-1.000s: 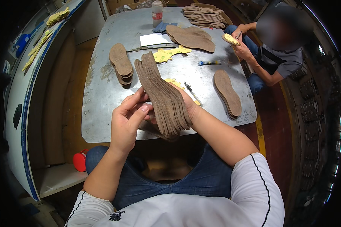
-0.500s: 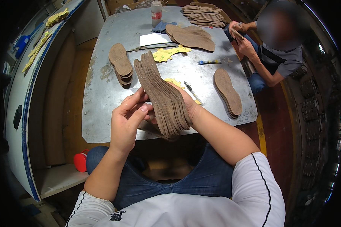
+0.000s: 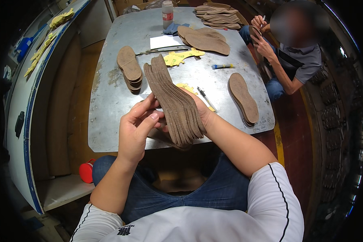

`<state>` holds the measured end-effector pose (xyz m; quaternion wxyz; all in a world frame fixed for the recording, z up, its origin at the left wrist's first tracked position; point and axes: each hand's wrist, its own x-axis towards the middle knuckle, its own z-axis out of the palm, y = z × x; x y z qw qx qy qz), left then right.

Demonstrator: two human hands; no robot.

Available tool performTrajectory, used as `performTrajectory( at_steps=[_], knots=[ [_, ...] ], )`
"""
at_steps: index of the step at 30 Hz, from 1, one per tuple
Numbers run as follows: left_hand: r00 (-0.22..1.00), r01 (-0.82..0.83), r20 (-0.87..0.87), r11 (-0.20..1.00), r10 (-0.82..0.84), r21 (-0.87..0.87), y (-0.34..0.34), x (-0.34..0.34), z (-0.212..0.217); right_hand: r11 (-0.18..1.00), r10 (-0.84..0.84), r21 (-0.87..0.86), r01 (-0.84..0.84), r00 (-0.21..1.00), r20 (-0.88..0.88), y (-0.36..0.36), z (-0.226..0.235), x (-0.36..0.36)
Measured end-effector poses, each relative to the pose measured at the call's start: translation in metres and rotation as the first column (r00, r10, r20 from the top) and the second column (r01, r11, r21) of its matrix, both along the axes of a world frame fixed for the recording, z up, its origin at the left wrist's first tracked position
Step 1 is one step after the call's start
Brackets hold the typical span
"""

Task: The person marks a yellow insole template with a pen, then repeatedly picks up brown insoles, aligns them, and stacks them into neat piles on the table. The person also places a small white card into one stack.

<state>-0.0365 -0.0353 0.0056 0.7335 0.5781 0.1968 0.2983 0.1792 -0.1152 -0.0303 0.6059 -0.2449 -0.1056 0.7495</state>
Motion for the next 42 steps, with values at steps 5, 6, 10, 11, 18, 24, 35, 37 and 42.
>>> performTrajectory(
  at_steps=[5, 6, 10, 11, 18, 24, 35, 37, 42],
  knots=[
    [1.0, 0.006, 0.013, 1.0, -0.006, -0.03, -0.0007, -0.0001, 0.0004, 0.996, 0.082, 0.052, -0.073, 0.98, -0.182, 0.001, -0.0012, 0.0023],
    [1.0, 0.008, 0.018, 1.0, -0.008, -0.029, -0.0007, 0.0, 0.0002, 0.994, 0.094, 0.071, -0.082, 0.978, -0.185, 0.0016, -0.0016, 0.0024],
    [1.0, 0.007, 0.012, 0.999, -0.007, -0.038, -0.0007, -0.0004, 0.0, 0.995, 0.088, 0.062, -0.076, 0.972, -0.22, 0.0008, -0.0034, 0.0018],
    [1.0, 0.007, 0.02, 0.999, -0.006, -0.038, -0.0008, -0.0006, 0.0003, 0.996, 0.079, 0.056, -0.069, 0.977, -0.2, 0.0004, -0.0038, 0.0017],
    [0.997, 0.007, 0.08, 0.998, -0.001, -0.07, -0.0019, 0.0009, 0.0047, 0.996, 0.083, 0.024, -0.08, 0.981, -0.173, 0.0011, -0.0049, 0.0055],
    [0.997, 0.006, 0.076, 0.999, -0.002, -0.05, -0.0019, 0.0006, 0.0062, 0.997, 0.074, 0.042, -0.068, 0.982, -0.175, -0.0001, -0.0049, 0.0058],
    [0.997, 0.002, 0.073, 0.999, 0.001, -0.042, -0.0013, 0.0001, 0.0043, 0.995, 0.093, 0.044, -0.087, 0.982, -0.166, -0.0014, -0.0008, 0.0044],
    [0.997, 0.009, 0.076, 0.999, -0.005, -0.049, -0.0013, -0.0002, 0.0044, 0.997, 0.072, 0.028, -0.068, 0.977, -0.199, -0.0011, -0.0007, 0.004],
    [0.999, 0.004, 0.037, 1.0, -0.003, -0.03, 0.0002, -0.0011, 0.0041, 0.996, 0.089, 0.023, -0.086, 0.974, -0.207, -0.0003, 0.0011, 0.0031]
  ],
)
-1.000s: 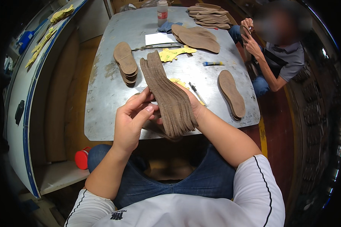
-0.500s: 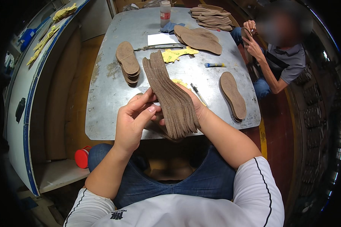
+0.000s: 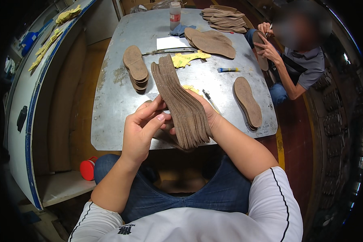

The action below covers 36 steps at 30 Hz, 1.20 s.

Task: The person marks a yellow insole template with a pen, then repeatedly picks up brown insoles, aligns them, and stacks them into neat piles on the table. The person also places a small white card into one stack.

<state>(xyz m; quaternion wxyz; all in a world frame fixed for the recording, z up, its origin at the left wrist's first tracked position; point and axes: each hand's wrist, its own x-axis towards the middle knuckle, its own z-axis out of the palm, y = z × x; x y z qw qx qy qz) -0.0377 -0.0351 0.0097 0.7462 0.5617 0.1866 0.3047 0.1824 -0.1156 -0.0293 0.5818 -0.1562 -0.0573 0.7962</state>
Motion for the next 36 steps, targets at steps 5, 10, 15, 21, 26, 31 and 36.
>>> performTrajectory(
  at_steps=[5, 10, 15, 21, 26, 31, 36],
  knots=[
    [1.0, -0.002, -0.007, 1.0, 0.002, -0.014, 0.0, 0.0, 0.0, 1.0, -0.004, -0.005, 0.004, 1.0, 0.003, 0.0, 0.006, -0.002],
    [1.0, -0.003, -0.016, 1.0, 0.003, -0.028, 0.0, 0.0, 0.001, 0.999, 0.012, -0.036, -0.013, 1.0, -0.016, -0.001, 0.009, -0.004],
    [1.0, -0.004, -0.011, 1.0, 0.004, -0.028, 0.001, 0.0, 0.001, 1.0, -0.007, -0.015, 0.007, 1.0, 0.026, 0.0, 0.007, -0.005],
    [1.0, -0.011, -0.002, 1.0, 0.011, -0.02, 0.001, 0.0, -0.001, 0.999, -0.025, -0.045, 0.027, 0.999, 0.047, -0.001, 0.003, -0.002],
    [1.0, -0.028, -0.006, 1.0, 0.028, -0.006, 0.002, 0.0, -0.004, 0.993, -0.046, -0.08, 0.083, 0.925, 0.376, -0.003, -0.009, 0.004],
    [0.999, -0.032, -0.004, 0.999, 0.032, 0.004, 0.002, 0.0, -0.004, 1.0, 0.0, 0.011, 0.001, 1.0, -0.023, -0.001, -0.023, 0.008],
    [0.999, -0.035, -0.017, 0.999, 0.035, 0.023, 0.002, -0.001, -0.003, 1.0, -0.021, -0.015, 0.022, 0.998, 0.066, -0.004, -0.025, 0.009]
  ],
)
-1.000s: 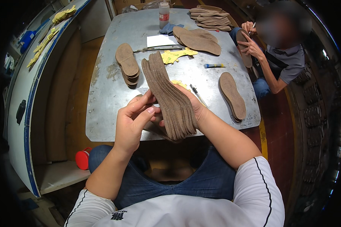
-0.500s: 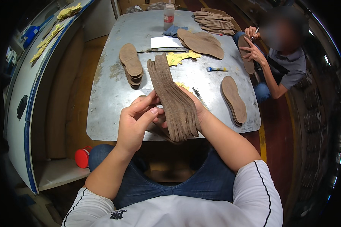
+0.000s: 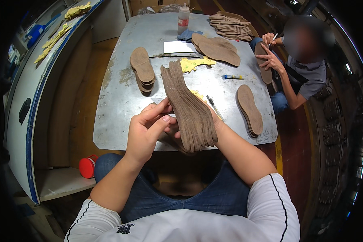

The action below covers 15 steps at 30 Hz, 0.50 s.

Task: The person marks a yellow insole template with a pen, then repeatedly picks up brown insoles, aligns them, and stacks them into neat piles on the table. The person also places a small white card into one stack.

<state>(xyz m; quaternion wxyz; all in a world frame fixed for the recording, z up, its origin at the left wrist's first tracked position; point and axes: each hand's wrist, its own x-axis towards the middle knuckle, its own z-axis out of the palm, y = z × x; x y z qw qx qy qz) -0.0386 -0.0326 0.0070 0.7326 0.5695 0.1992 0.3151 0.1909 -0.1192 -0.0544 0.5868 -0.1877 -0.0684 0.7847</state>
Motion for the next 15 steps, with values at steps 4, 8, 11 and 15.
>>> performTrajectory(
  at_steps=[4, 8, 11, 15],
  knots=[
    [1.0, 0.003, 0.011, 1.0, -0.002, -0.014, -0.0007, 0.0002, 0.0002, 0.997, 0.069, 0.048, -0.059, 0.964, -0.256, -0.0002, 0.0021, 0.0012],
    [1.0, 0.005, 0.011, 0.999, -0.005, -0.045, -0.0011, 0.0007, -0.0003, 1.0, 0.0, -0.017, -0.001, 0.999, -0.035, -0.0027, 0.0052, -0.0006],
    [1.0, 0.004, 0.0, 0.999, -0.004, -0.033, -0.0008, 0.0005, -0.0004, 1.0, -0.015, -0.008, 0.015, 1.0, 0.027, -0.0039, 0.0073, -0.0035],
    [1.0, 0.005, -0.008, 1.0, -0.005, -0.012, -0.0005, 0.0, -0.0003, 0.999, -0.032, 0.006, 0.032, 0.995, 0.094, -0.0033, 0.008, -0.0061]
  ],
)
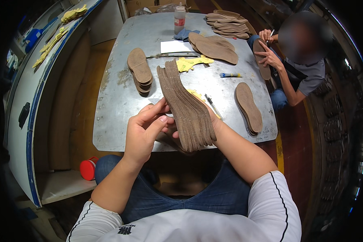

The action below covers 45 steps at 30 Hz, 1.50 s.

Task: The person marks a yellow insole template with a pen, then repeatedly picks up brown insoles, aligns them, and stacks them into neat piles on the table. The person also places a small white card into one stack.

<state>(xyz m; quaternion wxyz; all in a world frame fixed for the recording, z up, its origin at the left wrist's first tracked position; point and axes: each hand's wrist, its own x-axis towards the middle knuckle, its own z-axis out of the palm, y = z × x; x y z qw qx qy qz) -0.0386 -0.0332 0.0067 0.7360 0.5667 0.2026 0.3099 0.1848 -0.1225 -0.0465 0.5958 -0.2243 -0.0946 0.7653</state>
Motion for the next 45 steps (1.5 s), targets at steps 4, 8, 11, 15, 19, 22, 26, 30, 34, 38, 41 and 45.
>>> performTrajectory(
  at_steps=[4, 8, 11, 15, 19, 22, 26, 30, 34, 38, 41, 45],
  knots=[
    [1.0, -0.001, -0.003, 1.0, 0.001, 0.0, -0.0005, 0.0, 0.0, 1.0, -0.015, 0.015, 0.014, 0.996, 0.084, 0.0, -0.0012, -0.0009],
    [1.0, -0.003, 0.004, 1.0, 0.003, 0.002, -0.0006, -0.0001, -0.0004, 0.999, -0.036, 0.043, 0.028, 0.977, 0.21, -0.001, -0.0022, -0.0019],
    [1.0, -0.005, 0.003, 1.0, 0.005, 0.003, -0.0007, 0.0, -0.0007, 0.996, -0.056, 0.077, 0.032, 0.944, 0.326, -0.0012, -0.0023, -0.0025],
    [1.0, -0.004, 0.006, 1.0, 0.004, 0.011, -0.0008, 0.0001, -0.0006, 0.991, -0.087, 0.13, 0.028, 0.872, 0.481, -0.0013, -0.0029, -0.004],
    [1.0, -0.003, 0.004, 1.0, 0.003, 0.021, -0.0009, -0.0004, -0.0006, 0.985, -0.113, 0.171, 0.015, 0.809, 0.577, -0.0021, -0.0031, -0.0041],
    [1.0, 0.011, -0.007, 0.999, -0.01, 0.038, -0.0009, -0.0012, -0.0011, 0.981, -0.125, 0.192, 0.003, 0.769, 0.626, -0.0027, -0.0032, -0.0042],
    [1.0, 0.021, -0.015, 0.998, -0.02, 0.054, -0.0005, -0.0019, -0.0021, 0.977, -0.138, 0.214, -0.012, 0.729, 0.671, -0.0026, -0.003, -0.0039],
    [1.0, 0.024, -0.018, 0.998, -0.023, 0.054, -0.0006, -0.0024, -0.0019, 0.973, -0.148, 0.231, -0.028, 0.693, 0.705, -0.002, -0.0031, -0.0039],
    [1.0, 0.023, -0.02, 0.999, -0.022, 0.045, -0.0014, -0.0021, -0.0008, 0.953, -0.198, 0.296, -0.066, 0.606, 0.771, -0.0018, -0.0041, -0.0032],
    [1.0, 0.012, 0.017, 1.0, -0.012, 0.016, -0.0017, -0.0012, 0.0007, 0.951, -0.186, 0.296, -0.089, 0.598, 0.78, -0.0004, -0.0056, -0.0007],
    [1.0, 0.009, 0.019, 1.0, -0.009, 0.019, -0.0015, -0.0009, 0.0018, 0.896, -0.274, 0.399, -0.193, 0.466, 0.841, 0.0019, -0.006, 0.0017],
    [1.0, 0.01, 0.015, 1.0, -0.01, 0.021, -0.0019, -0.0009, 0.0027, 0.901, -0.27, 0.39, -0.189, 0.458, 0.847, 0.0009, -0.004, 0.0015]
  ],
)
